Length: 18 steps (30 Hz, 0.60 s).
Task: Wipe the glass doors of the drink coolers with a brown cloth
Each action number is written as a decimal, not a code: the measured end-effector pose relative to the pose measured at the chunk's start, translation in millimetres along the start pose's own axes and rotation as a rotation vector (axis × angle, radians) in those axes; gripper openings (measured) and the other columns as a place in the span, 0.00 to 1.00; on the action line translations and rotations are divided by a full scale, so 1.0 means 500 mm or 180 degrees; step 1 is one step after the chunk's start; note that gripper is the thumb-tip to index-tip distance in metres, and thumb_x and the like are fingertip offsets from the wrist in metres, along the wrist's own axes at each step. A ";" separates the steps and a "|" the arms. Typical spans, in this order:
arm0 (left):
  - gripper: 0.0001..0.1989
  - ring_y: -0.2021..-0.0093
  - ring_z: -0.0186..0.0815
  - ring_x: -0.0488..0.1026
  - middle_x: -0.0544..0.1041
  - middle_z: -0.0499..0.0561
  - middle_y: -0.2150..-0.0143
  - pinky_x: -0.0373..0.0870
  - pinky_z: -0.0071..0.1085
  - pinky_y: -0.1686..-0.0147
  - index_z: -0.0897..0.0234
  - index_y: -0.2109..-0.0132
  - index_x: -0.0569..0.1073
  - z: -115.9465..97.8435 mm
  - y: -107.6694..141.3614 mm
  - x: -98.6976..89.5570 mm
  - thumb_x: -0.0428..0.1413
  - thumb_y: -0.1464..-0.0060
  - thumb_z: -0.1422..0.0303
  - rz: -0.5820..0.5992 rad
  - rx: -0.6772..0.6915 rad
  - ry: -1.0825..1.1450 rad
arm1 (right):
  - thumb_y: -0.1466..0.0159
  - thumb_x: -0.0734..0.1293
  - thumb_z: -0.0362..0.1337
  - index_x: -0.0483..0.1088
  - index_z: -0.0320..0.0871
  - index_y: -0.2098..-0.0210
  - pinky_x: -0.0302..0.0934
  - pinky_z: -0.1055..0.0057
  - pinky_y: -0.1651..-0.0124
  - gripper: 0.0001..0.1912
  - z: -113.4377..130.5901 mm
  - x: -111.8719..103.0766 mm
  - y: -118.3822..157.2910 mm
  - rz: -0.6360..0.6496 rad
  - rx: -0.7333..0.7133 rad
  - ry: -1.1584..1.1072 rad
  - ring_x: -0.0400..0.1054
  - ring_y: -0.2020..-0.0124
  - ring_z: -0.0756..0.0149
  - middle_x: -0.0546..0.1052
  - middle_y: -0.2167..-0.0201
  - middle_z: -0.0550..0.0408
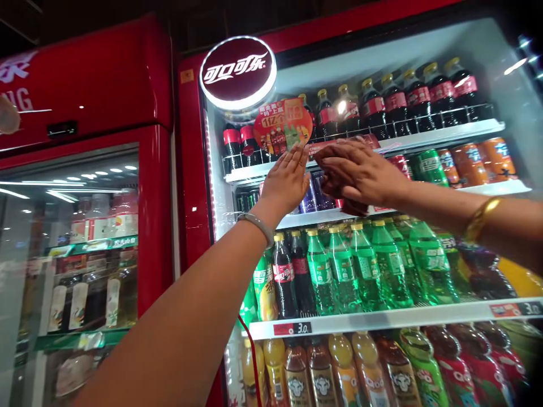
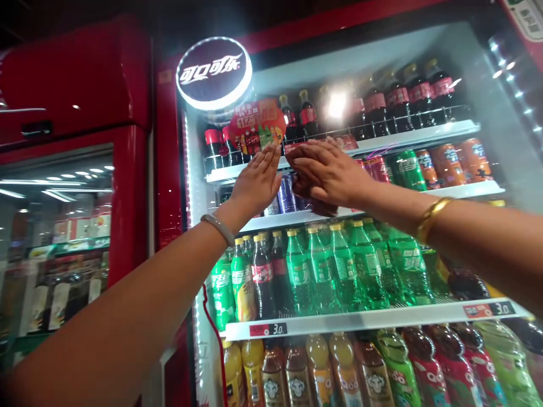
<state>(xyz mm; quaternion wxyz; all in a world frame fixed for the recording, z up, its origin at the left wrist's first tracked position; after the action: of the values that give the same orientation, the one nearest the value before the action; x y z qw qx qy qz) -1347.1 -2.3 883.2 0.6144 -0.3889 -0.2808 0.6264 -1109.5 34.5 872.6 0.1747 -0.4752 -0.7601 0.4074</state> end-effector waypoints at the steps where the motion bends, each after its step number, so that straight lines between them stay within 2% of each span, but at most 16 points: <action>1: 0.32 0.20 0.40 0.47 0.54 0.58 0.21 0.43 0.41 0.21 0.71 0.24 0.53 0.009 0.010 -0.004 0.39 0.30 0.62 0.0055 0.0047 0.0019 | 0.34 0.61 0.50 0.61 0.49 0.29 0.42 0.44 0.22 0.35 -0.015 -0.006 0.007 0.0081 -0.0183 -0.0026 0.49 0.24 0.47 0.59 0.25 0.49; 2: 0.33 0.20 0.40 0.47 0.54 0.56 0.21 0.42 0.41 0.21 0.70 0.24 0.53 0.016 0.017 -0.008 0.39 0.30 0.61 0.0122 0.0119 0.0050 | 0.33 0.60 0.51 0.62 0.51 0.29 0.43 0.46 0.23 0.34 -0.026 -0.008 0.004 0.0083 -0.0214 -0.0046 0.51 0.25 0.47 0.59 0.25 0.51; 4: 0.33 0.20 0.39 0.46 0.54 0.54 0.21 0.42 0.41 0.21 0.68 0.23 0.53 0.028 0.025 -0.012 0.39 0.30 0.61 0.0214 0.0243 0.0146 | 0.33 0.59 0.52 0.62 0.52 0.30 0.45 0.45 0.24 0.34 -0.023 0.003 -0.033 -0.0182 0.0205 -0.0054 0.53 0.27 0.43 0.60 0.25 0.52; 6: 0.33 0.20 0.38 0.43 0.53 0.51 0.20 0.40 0.41 0.20 0.68 0.23 0.52 0.036 0.027 -0.012 0.38 0.31 0.62 0.0151 0.0148 0.0254 | 0.33 0.59 0.50 0.61 0.49 0.29 0.45 0.39 0.26 0.34 0.019 0.033 -0.089 -0.0632 0.0902 -0.0043 0.54 0.28 0.38 0.60 0.25 0.49; 7: 0.34 0.19 0.37 0.41 0.52 0.49 0.20 0.38 0.42 0.20 0.68 0.23 0.51 0.040 0.029 -0.011 0.37 0.32 0.62 0.0065 -0.0023 0.0289 | 0.33 0.60 0.51 0.62 0.48 0.30 0.43 0.34 0.27 0.35 0.050 0.051 -0.113 -0.0819 0.1077 -0.0060 0.52 0.28 0.35 0.60 0.26 0.47; 9: 0.35 0.19 0.37 0.36 0.50 0.45 0.20 0.35 0.43 0.19 0.69 0.23 0.49 0.051 0.036 -0.012 0.37 0.32 0.61 -0.0078 -0.0406 0.0317 | 0.34 0.62 0.51 0.62 0.49 0.30 0.40 0.31 0.26 0.34 0.107 0.077 -0.139 -0.0980 0.0968 -0.0144 0.51 0.28 0.35 0.62 0.28 0.47; 11: 0.36 0.19 0.38 0.36 0.48 0.47 0.19 0.35 0.44 0.19 0.71 0.23 0.48 0.068 0.050 -0.018 0.38 0.32 0.60 -0.0055 -0.0497 0.0312 | 0.34 0.62 0.50 0.62 0.51 0.30 0.40 0.33 0.26 0.34 0.127 0.079 -0.132 -0.0776 0.0516 -0.0219 0.51 0.27 0.38 0.63 0.28 0.48; 13: 0.36 0.19 0.39 0.39 0.48 0.50 0.19 0.38 0.43 0.20 0.71 0.23 0.50 0.092 0.067 -0.034 0.39 0.33 0.60 0.0123 -0.0210 0.0298 | 0.33 0.61 0.50 0.62 0.50 0.30 0.40 0.36 0.25 0.34 0.103 0.059 -0.108 -0.0265 -0.0121 -0.0266 0.51 0.26 0.43 0.62 0.27 0.49; 15: 0.35 0.19 0.38 0.42 0.49 0.50 0.19 0.40 0.43 0.20 0.67 0.23 0.51 0.120 0.088 -0.054 0.42 0.33 0.62 0.0344 0.0171 0.0259 | 0.33 0.59 0.52 0.63 0.48 0.30 0.39 0.40 0.24 0.34 0.059 0.034 -0.097 0.0232 -0.0671 -0.0314 0.51 0.27 0.46 0.61 0.26 0.50; 17: 0.35 0.20 0.38 0.45 0.51 0.48 0.20 0.43 0.43 0.21 0.62 0.23 0.51 0.147 0.109 -0.071 0.44 0.34 0.63 0.0523 0.0425 0.0198 | 0.33 0.57 0.55 0.63 0.46 0.30 0.39 0.42 0.24 0.37 0.034 0.027 -0.117 0.0287 -0.0593 -0.0353 0.51 0.28 0.46 0.61 0.26 0.51; 18: 0.35 0.20 0.38 0.46 0.51 0.47 0.20 0.44 0.43 0.21 0.60 0.23 0.51 0.159 0.120 -0.077 0.44 0.35 0.64 0.0546 0.0467 0.0172 | 0.34 0.56 0.57 0.63 0.45 0.30 0.39 0.42 0.24 0.38 0.039 0.034 -0.138 0.0133 -0.0300 -0.0337 0.50 0.28 0.45 0.61 0.26 0.50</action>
<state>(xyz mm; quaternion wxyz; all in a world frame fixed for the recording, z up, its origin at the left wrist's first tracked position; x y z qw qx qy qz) -1448.5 -35.8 881.6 0.5928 -0.3822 -0.1833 0.6848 -1170.6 25.4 913.1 0.1031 -0.4764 -0.7765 0.3993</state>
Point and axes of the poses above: each hand's wrist, its own y-axis away from the middle knuckle, its own x-axis out of the palm, z = x × y, the point moved 1 cm from there along -y, towards the middle knuckle
